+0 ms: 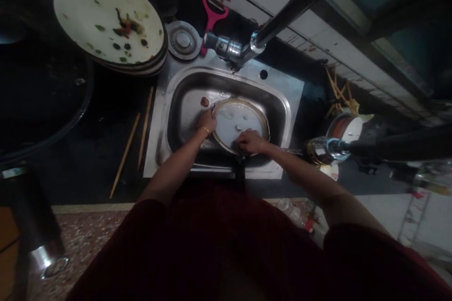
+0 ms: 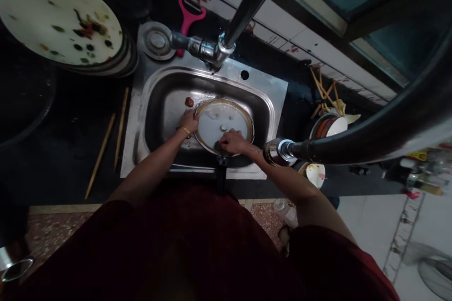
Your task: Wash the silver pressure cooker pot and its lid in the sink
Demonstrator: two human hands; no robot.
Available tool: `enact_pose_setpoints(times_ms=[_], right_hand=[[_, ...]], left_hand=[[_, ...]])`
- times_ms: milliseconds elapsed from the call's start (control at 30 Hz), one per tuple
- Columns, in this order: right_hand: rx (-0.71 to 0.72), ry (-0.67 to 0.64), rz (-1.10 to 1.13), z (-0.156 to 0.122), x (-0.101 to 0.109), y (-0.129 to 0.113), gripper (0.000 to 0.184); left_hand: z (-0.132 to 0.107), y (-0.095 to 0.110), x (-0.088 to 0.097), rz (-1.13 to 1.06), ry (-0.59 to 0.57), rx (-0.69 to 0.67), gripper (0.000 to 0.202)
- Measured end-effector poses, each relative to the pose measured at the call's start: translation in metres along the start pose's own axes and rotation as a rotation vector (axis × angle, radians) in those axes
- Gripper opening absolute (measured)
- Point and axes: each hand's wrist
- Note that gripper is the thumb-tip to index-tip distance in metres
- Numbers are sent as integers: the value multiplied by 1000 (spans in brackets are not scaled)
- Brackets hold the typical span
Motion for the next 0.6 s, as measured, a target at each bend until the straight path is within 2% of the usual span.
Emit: enact_pose_setpoints(times_ms=[133, 300, 367, 433, 500, 600], right_hand=[[-137, 52, -182, -9, 3, 33, 30], [-186, 215, -297, 4, 15, 66, 32], [-196, 226, -296, 6, 16, 70, 31], [-204, 163, -278, 3, 12, 66, 30], [-177, 44, -238, -6, 1, 56, 29], [-34, -90, -113, -21, -18, 41, 28]], left_hand=[[0, -1, 0, 2, 12, -28, 30], [1, -2, 4, 9, 17, -32, 30], [0, 1, 5, 17, 10, -25, 28], [-1, 6, 8, 23, 18, -31, 28], [-1, 12, 10, 40, 25, -56, 30], [0, 20, 13, 76, 14, -86, 33]])
Point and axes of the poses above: each hand's wrist, its own z-axis towards the middle knuckle, its own x-axis out of the back of the hand, y = z × x, and after that the axes turned 7 degrees about z, right-handed
